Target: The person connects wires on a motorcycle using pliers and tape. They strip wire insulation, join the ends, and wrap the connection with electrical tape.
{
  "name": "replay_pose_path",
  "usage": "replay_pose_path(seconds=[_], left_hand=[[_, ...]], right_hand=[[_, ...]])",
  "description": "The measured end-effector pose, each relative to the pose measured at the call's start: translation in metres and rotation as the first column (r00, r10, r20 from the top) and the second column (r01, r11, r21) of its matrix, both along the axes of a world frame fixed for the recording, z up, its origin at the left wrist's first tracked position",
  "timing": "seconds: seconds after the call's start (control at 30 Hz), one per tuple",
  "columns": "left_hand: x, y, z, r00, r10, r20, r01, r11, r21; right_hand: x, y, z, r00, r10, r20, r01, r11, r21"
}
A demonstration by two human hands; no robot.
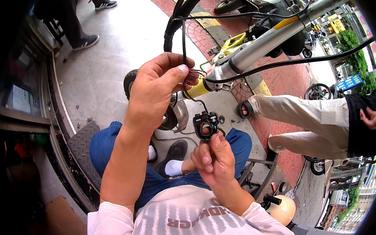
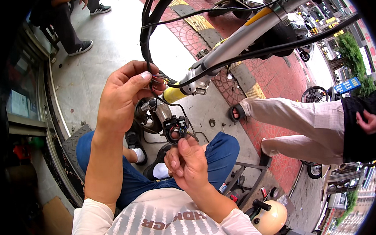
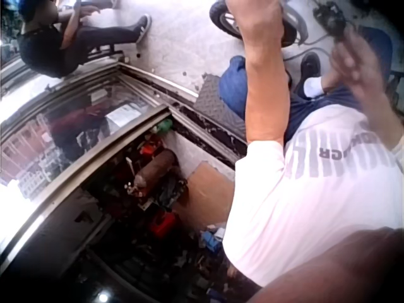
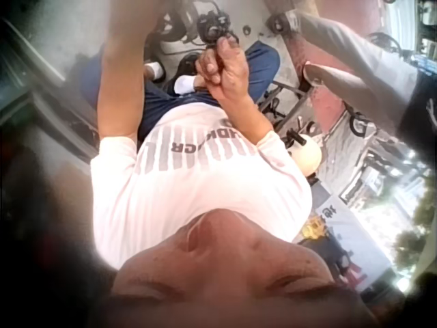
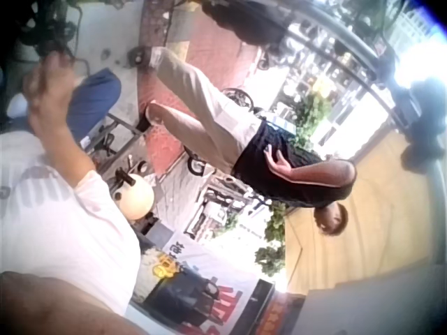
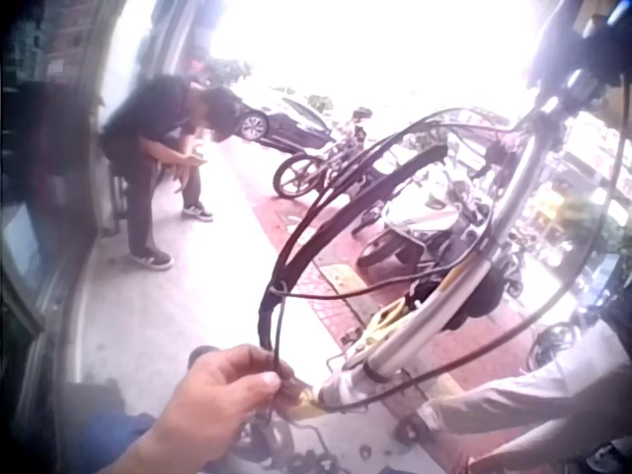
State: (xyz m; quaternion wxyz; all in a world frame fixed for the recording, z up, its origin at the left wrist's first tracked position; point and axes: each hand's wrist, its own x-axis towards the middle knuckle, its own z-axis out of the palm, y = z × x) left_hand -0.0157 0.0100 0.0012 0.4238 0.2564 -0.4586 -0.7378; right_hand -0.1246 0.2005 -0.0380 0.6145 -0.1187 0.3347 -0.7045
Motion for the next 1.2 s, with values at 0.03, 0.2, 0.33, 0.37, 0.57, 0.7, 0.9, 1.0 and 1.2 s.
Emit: replay_pose_path(seconds=[0.03,0.2,0.33,0.37,0.57,0.7,0.9,1.0,1.2], left_hand=[[0.000,0.001,0.000,1.000,0.002,0.006,-0.002,1.000,0.000],[0.003,0.003,0.002,1.000,-0.003,0.021,0.003,1.000,0.001],[0.003,0.003,0.000,1.000,-0.002,0.024,0.003,1.000,-0.013],[0.003,0.004,-0.001,1.000,-0.001,0.027,0.001,1.000,-0.009],[0.003,0.003,0.000,1.000,-0.012,0.021,0.012,1.000,0.016],[0.002,0.002,0.000,0.999,-0.035,-0.021,0.035,0.999,0.019],[0.001,0.005,0.003,0.991,-0.098,-0.092,0.103,0.994,0.049],[0.002,0.007,0.002,0.989,-0.113,-0.096,0.117,0.992,0.042],[0.003,0.011,0.004,0.984,-0.146,-0.097,0.151,0.987,0.049]], right_hand=[[0.001,0.002,-0.001,0.999,-0.004,-0.035,0.004,1.000,0.001],[-0.002,0.011,-0.011,0.997,-0.021,-0.078,0.018,0.999,-0.032],[0.004,0.013,-0.013,0.981,-0.139,-0.137,0.142,0.990,0.015],[0.006,0.012,-0.009,0.976,-0.140,-0.165,0.148,0.989,0.032],[0.002,0.011,-0.008,0.970,-0.112,-0.214,0.126,0.991,0.052],[-0.008,0.010,-0.022,0.991,-0.126,-0.034,0.129,0.984,0.121],[-0.048,0.022,-0.060,0.960,-0.058,0.276,-0.002,0.977,0.212],[-0.053,0.031,-0.068,0.989,0.040,0.144,-0.092,0.922,0.375],[-0.053,0.016,-0.038,0.663,0.251,-0.705,0.037,0.930,0.366]])
